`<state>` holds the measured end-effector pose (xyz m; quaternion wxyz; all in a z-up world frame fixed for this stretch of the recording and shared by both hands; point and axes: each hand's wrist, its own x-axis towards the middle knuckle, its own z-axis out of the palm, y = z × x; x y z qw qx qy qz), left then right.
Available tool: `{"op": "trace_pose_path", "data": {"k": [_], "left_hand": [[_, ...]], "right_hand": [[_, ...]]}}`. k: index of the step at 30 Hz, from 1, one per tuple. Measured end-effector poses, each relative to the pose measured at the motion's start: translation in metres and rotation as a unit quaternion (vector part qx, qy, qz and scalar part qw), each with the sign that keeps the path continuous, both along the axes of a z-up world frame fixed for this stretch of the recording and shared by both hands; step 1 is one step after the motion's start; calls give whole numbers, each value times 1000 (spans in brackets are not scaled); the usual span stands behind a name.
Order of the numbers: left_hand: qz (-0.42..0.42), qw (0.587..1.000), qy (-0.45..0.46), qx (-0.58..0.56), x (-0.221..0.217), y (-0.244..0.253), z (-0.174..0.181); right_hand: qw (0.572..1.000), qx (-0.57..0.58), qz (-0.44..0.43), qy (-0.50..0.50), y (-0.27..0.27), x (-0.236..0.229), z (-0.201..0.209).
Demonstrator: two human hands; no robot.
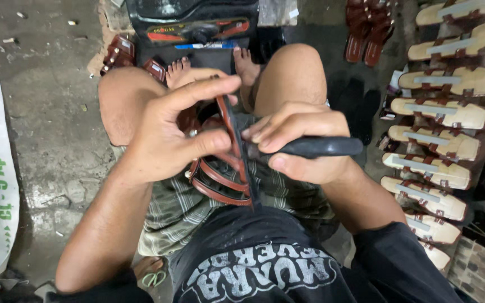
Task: The person sits on the floor and uses a knife to trim excess material from the edges of brown sandals. They repeatedly pick up sandals, trim the edges, and place them back on the floor.
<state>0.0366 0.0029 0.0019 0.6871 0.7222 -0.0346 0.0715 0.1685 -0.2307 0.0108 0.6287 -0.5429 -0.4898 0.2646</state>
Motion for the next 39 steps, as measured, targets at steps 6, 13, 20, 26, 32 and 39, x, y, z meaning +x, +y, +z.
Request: {"op": "trace_pose_path", "data": {"k": [6, 13, 20, 26, 32, 39], "left_hand": [[22, 998, -47, 37, -6, -1, 4], [-6, 999, 37, 35, -23, -24, -32], [-37, 998, 21, 35, -44, -44, -53], [-40, 999, 18, -18, -56, -56, -59], [-40, 999, 16, 19, -68, -63, -59], [-46, 998, 16, 25, -80, -73, -64]], "right_hand": [[999, -17, 4, 29, -4, -11, -8], [994, -73, -9, 77, -26, -32, -39], [993, -87, 65, 47, -41, -38, -37], [995, -56, 41, 71, -41, -49, -44], [987, -124, 65, 81, -50, -52, -42], [992, -69, 90, 50, -52, -58, -46]]}}
